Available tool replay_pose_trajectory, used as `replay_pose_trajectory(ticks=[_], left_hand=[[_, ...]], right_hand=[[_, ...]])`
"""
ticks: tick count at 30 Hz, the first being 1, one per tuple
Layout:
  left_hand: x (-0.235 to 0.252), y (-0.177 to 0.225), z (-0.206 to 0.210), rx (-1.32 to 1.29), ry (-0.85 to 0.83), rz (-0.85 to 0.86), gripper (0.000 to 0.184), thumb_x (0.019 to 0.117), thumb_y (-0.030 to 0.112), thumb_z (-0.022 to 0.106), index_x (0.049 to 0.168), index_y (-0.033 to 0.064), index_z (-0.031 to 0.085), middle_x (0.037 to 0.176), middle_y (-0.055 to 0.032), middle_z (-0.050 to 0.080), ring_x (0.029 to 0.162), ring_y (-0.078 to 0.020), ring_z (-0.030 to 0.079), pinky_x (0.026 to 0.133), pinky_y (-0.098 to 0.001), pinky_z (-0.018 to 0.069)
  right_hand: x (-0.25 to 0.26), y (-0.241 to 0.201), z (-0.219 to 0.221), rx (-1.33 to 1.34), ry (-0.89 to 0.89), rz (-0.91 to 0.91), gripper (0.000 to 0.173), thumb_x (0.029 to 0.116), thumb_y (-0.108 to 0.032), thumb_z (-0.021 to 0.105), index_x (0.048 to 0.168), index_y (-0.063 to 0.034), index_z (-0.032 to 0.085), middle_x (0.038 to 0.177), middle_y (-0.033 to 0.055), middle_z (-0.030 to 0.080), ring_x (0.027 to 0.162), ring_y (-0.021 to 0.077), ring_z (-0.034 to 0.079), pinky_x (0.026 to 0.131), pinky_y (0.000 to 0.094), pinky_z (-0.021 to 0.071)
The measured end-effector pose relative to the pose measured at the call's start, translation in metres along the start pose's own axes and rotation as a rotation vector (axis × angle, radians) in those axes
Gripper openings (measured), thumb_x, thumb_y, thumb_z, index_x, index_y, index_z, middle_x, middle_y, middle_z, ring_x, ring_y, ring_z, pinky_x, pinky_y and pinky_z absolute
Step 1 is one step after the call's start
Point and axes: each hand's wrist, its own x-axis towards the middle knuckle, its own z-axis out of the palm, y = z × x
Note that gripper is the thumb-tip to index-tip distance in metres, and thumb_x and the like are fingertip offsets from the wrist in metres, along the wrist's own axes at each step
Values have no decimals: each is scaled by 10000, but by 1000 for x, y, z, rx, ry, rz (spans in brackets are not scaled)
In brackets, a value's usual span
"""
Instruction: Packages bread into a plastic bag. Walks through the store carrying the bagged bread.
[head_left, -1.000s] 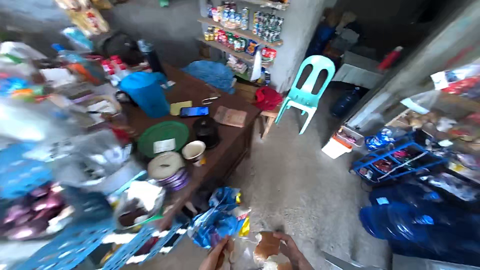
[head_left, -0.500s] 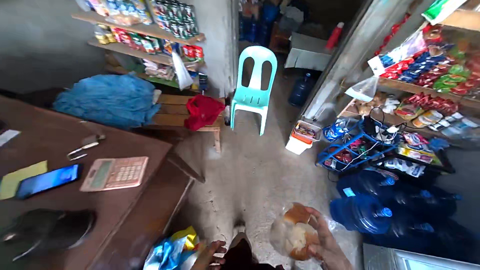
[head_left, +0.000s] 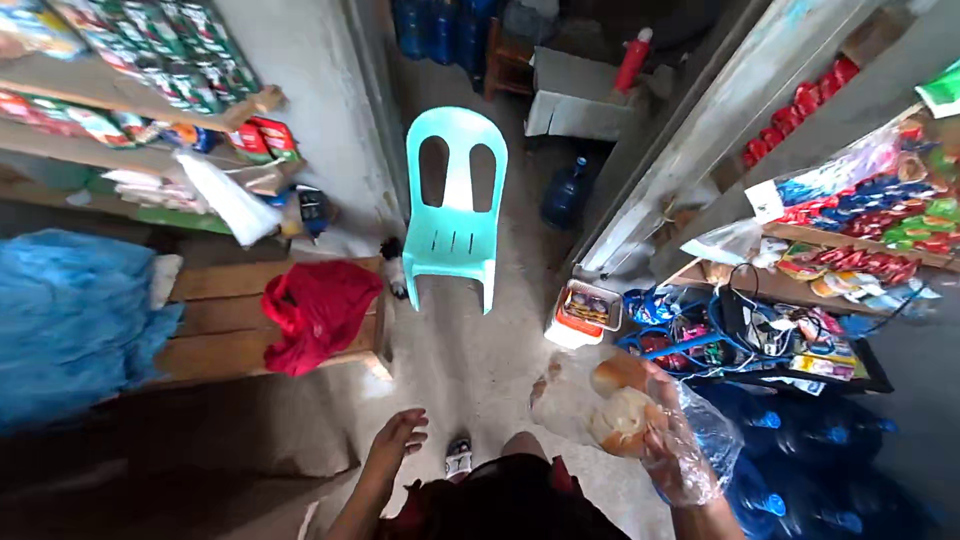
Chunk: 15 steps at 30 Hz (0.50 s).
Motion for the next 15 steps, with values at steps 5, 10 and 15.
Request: replay_pose_trajectory(ticks=[5, 10, 15], left_hand=[[119, 105, 64, 48, -163, 61, 371, 1083, 250, 421, 1291, -13, 580, 1129, -113, 676, 894, -145, 679, 771, -316, 564], [220, 156, 131, -5, -179, -70, 374, 1096, 218, 400, 1335, -32, 544, 1189, -173, 659, 943, -197, 677, 813, -372, 559], [285, 213, 185, -53, -68, -109, 390, 1090, 229, 396, 1302, -48, 570, 1119, -150, 689, 908, -149, 689, 810, -328, 571]], right_hand=[[133, 1, -42, -60, -40, -68, 820, 788, -392, 840, 1495, -275, 441, 1406, -64, 600, 1212, 101, 614, 995, 313, 543], [283, -5, -105, -192, -105, -104, 813, 797, -489, 818, 1495, -289, 454, 1423, -92, 580, 1271, 74, 568, 1055, 301, 503], [433, -28, -153, -52, -136, 16, 854, 793, -360, 845, 1505, -195, 404, 1391, -3, 606, 1226, 145, 613, 1020, 363, 540]])
